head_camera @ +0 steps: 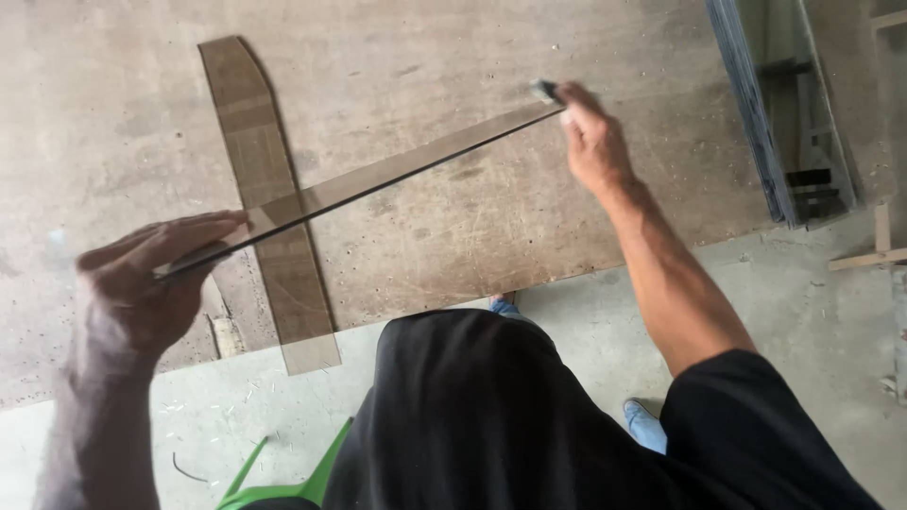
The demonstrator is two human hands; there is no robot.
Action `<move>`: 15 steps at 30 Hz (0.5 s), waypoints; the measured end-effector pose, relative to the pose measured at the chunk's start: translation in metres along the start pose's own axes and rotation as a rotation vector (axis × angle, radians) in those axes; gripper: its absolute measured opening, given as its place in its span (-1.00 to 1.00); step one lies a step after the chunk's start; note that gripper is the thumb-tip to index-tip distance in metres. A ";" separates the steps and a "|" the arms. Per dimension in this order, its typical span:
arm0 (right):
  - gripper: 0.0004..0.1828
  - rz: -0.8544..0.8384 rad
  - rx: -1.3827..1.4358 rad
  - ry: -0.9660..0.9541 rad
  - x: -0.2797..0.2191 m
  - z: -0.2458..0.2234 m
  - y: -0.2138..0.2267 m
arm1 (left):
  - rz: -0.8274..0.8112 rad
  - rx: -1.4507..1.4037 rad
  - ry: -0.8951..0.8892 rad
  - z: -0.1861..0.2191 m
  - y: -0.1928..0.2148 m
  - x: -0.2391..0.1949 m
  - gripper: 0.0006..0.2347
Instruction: Sanding the sharp edges of a glass pane using a manual sanding block
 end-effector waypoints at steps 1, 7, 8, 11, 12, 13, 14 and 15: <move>-0.57 -0.006 0.005 -0.001 -0.005 -0.009 0.001 | -0.003 0.001 0.007 0.007 -0.001 0.004 -0.86; -0.62 0.017 0.074 0.048 0.009 0.028 0.013 | -0.015 0.052 0.073 0.016 0.000 0.005 -0.85; -0.64 -0.033 0.077 0.032 0.009 0.006 0.014 | -0.008 0.064 0.103 0.021 0.000 0.007 -0.83; -0.56 -0.100 0.386 0.146 0.010 -0.111 0.003 | 0.030 0.071 0.206 0.032 0.003 0.012 -0.83; -0.46 -0.114 0.692 0.269 0.005 -0.163 0.001 | 0.053 0.060 0.278 0.030 0.004 0.013 -0.87; -0.46 -0.108 0.690 0.264 0.017 -0.177 0.005 | 0.047 0.057 0.274 0.019 -0.001 0.002 -0.87; -0.88 -0.180 0.939 0.065 0.031 -0.180 -0.003 | 0.076 0.078 0.304 0.006 0.001 -0.012 -0.85; -0.66 -0.252 1.181 -0.141 0.042 -0.188 -0.015 | 0.105 0.099 0.334 -0.007 0.005 -0.026 -0.82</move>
Point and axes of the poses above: each hand's wrist, its own x-axis towards the middle knuckle, its own y-axis out of the back of the hand, z = x × y, the point moved 10 cm from there along x, towards the middle knuckle
